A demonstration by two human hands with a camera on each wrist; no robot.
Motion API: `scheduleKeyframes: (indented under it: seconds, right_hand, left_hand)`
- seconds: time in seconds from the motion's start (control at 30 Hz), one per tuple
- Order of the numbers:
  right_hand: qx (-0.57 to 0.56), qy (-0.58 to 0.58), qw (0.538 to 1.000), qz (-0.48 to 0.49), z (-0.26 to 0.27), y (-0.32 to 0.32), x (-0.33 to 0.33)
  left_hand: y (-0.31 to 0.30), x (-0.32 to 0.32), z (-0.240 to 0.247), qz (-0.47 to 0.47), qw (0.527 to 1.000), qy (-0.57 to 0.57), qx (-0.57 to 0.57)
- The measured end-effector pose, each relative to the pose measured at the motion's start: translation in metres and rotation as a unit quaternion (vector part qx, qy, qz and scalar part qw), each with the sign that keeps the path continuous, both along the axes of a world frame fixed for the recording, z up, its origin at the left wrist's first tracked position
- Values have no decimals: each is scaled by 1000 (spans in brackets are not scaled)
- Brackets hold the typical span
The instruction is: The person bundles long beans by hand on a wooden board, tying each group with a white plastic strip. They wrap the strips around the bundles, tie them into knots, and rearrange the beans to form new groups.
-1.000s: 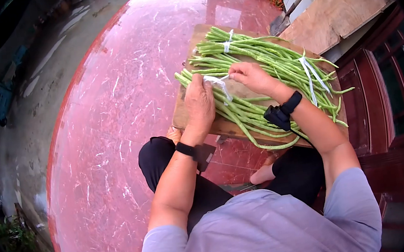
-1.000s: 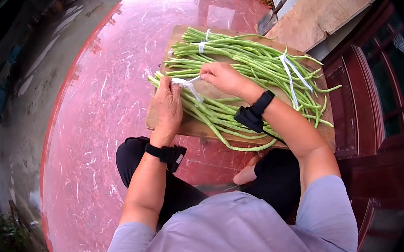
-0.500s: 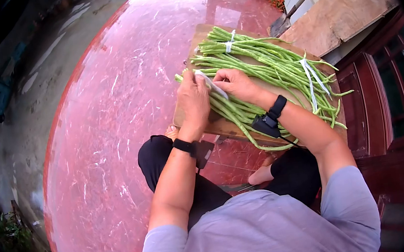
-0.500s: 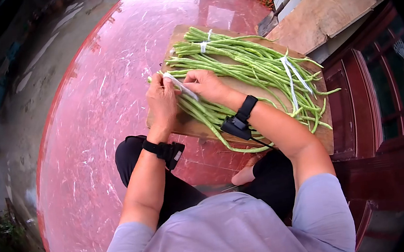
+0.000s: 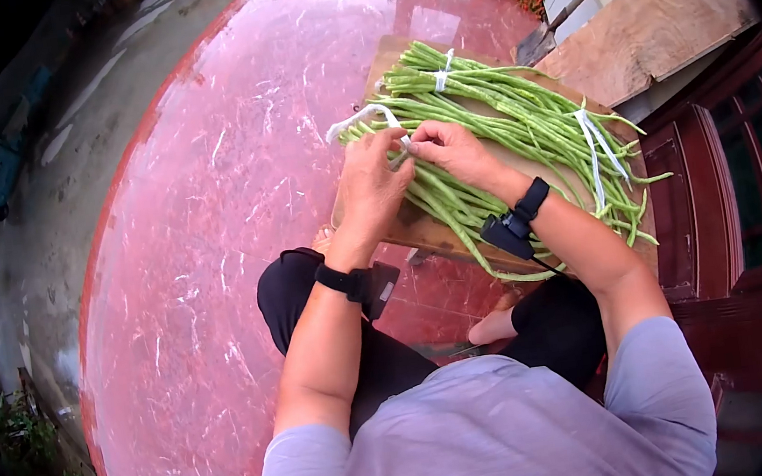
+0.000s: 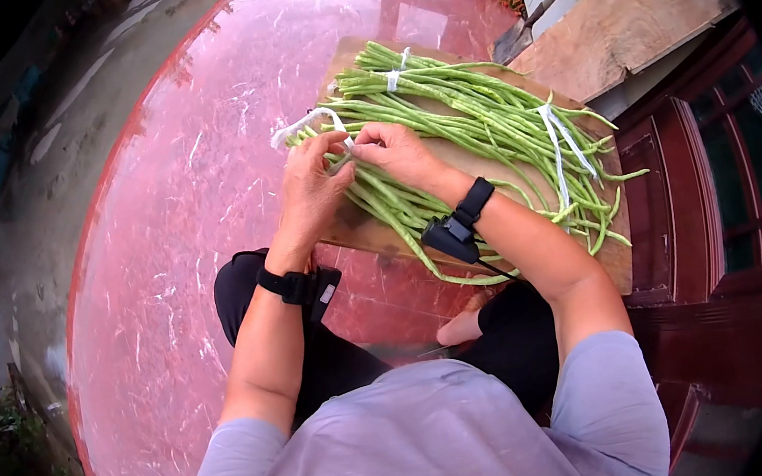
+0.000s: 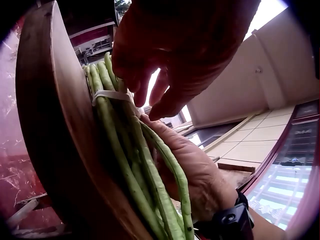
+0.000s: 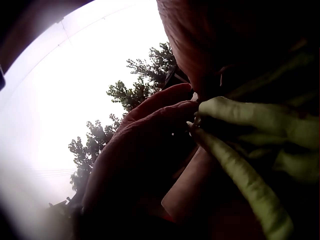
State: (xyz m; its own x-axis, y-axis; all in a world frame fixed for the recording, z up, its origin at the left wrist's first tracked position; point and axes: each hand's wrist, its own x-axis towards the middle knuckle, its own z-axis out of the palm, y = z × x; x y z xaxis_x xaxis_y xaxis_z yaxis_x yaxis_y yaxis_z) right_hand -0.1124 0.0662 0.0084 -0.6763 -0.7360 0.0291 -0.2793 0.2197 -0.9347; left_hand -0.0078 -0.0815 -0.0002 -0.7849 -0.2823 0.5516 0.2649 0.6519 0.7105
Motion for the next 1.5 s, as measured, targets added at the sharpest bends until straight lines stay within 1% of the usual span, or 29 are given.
scheduleKeyframes:
  seconds: [0.03,0.13,0.23,0.33,0.43,0.53,0.63,0.77,0.83,0.93,1.03,1.13,1.23,1.33,1.43,1.5]
  right_hand:
    - [0,12,1000,8,-2,1,-2]
    - [-5,78,997,19,1,4,1]
    - [-8,122,992,22,1,5,2]
    - [-8,146,989,-1,1,5,5]
    - [1,158,988,0,3,6,6]
    - [6,169,986,-3,4,6,7]
    - [11,162,987,-9,2,6,6]
    - [45,167,985,-24,0,5,6]
    - [61,161,985,-29,-2,3,6]
    - [55,177,982,-27,-1,1,6]
    - [17,132,991,-31,-9,3,-1]
    - [-18,95,995,-31,-15,4,-2]
    - [-11,75,997,-33,-14,5,-1]
    - [-10,89,995,-32,-12,4,0]
    - [-10,6,1000,-23,-7,5,-2]
    - [10,-17,999,-33,-4,5,-5]
  left_hand:
    - [1,2,3,-5,999,-42,6]
    - [1,-3,-2,7,996,-13,-90]
    - [5,-5,-4,35,994,7,-99]
    - [10,-6,-9,62,986,47,-150]
    - [13,-5,-11,65,981,31,-180]
    - [16,-6,-10,80,979,15,-186]
    - [16,-8,-11,77,977,-8,-201]
    - [19,-4,4,74,992,-100,-37]
    - [14,-7,2,54,984,-156,65]
    - [12,-8,-4,16,992,-106,61]
    - [17,-5,-5,68,996,-45,-25]
    - [14,-3,-4,90,994,-17,-52]
    - [14,4,2,99,989,-75,-85]
    - [11,5,-2,101,983,-102,-118]
    - [12,10,5,98,982,-115,-116]
    - [13,13,9,94,984,-113,-97]
